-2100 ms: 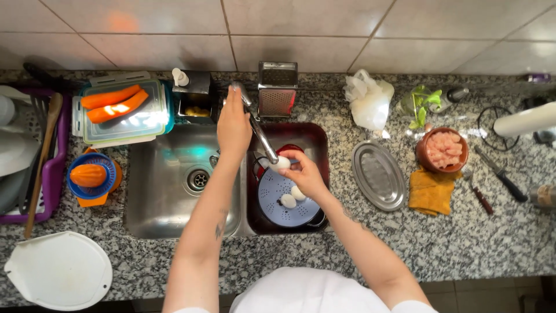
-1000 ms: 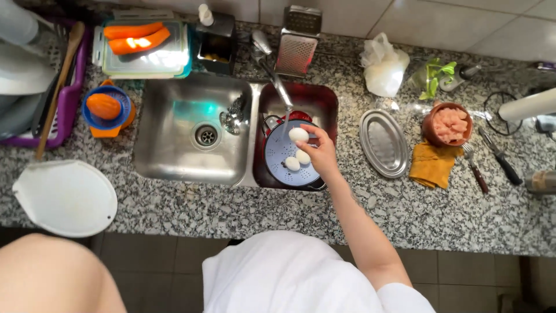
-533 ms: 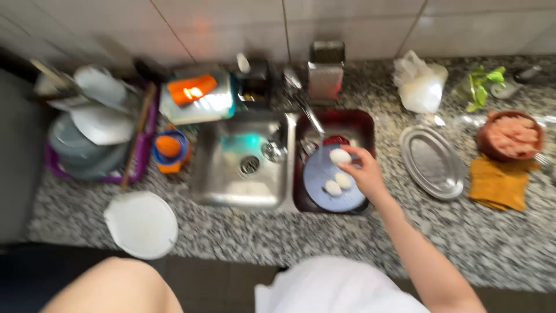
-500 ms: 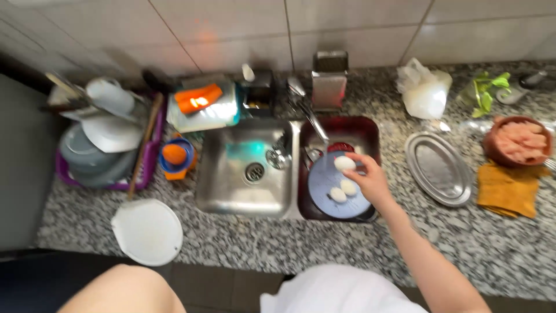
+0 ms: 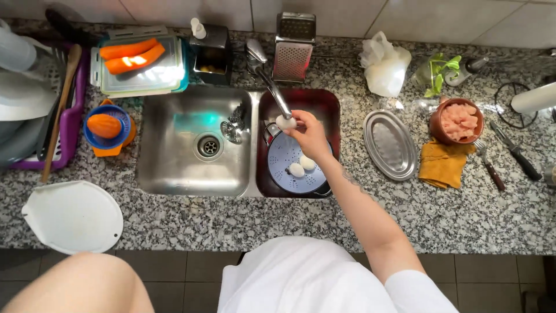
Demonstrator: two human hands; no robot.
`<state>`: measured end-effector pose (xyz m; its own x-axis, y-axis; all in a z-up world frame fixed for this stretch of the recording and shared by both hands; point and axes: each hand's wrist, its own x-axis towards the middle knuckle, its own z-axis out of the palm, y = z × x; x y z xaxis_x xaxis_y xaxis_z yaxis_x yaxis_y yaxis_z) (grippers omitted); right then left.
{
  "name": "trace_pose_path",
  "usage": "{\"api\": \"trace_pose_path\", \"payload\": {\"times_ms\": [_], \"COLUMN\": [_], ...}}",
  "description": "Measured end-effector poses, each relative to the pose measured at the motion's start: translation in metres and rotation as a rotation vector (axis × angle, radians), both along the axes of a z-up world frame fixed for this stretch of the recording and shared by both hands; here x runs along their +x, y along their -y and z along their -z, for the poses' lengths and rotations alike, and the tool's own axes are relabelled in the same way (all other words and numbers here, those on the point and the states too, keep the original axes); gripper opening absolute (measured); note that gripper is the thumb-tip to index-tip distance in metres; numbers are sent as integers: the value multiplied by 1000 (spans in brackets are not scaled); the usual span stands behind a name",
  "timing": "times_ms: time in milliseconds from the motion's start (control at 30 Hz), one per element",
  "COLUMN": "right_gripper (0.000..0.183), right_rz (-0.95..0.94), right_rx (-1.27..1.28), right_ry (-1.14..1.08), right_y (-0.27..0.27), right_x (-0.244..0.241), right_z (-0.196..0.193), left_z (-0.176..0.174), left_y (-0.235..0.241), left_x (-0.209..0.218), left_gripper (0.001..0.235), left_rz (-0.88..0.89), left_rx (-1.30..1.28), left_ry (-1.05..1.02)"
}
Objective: The person peels hard-boiled eggs over a kitchen sink using their hands. They remove the shells from several eggs and place the peeled eggs onto a metal tray on the countertop.
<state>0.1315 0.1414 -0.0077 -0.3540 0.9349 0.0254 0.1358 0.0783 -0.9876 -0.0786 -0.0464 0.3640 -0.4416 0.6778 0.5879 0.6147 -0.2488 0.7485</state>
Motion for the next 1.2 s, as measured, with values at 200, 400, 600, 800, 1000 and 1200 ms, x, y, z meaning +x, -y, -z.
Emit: {"api": "trace_pose_path", "payload": {"times_ms": [200,400,600,800,1000,1200], "right_gripper": [43,37,37,41,37,39], "right_rz": [-67,-129,-124,-33,33,-16], "right_rx": [116,680,759,787,709,331], "right_ry": [239,684,861,886,962,347], "right_y": [-7,-48,-58,-55,-53,-13], "right_x": [6,95,112,118,118,48], "right_z": [-17,33,20,32,35,-3], "left_z": [91,254,324,328,320,327], "left_y": [-21,-42,-50,-71,-87,-129], "left_x": [0,10,38,38,40,60], "left_gripper": [27,33,31,26,27,51], "left_rz": [33,93,333,405,437,503], "left_rx": [-33,-430,-835,-911,-937,-965], "left_ry": [31,326,435,421,430,753]}}
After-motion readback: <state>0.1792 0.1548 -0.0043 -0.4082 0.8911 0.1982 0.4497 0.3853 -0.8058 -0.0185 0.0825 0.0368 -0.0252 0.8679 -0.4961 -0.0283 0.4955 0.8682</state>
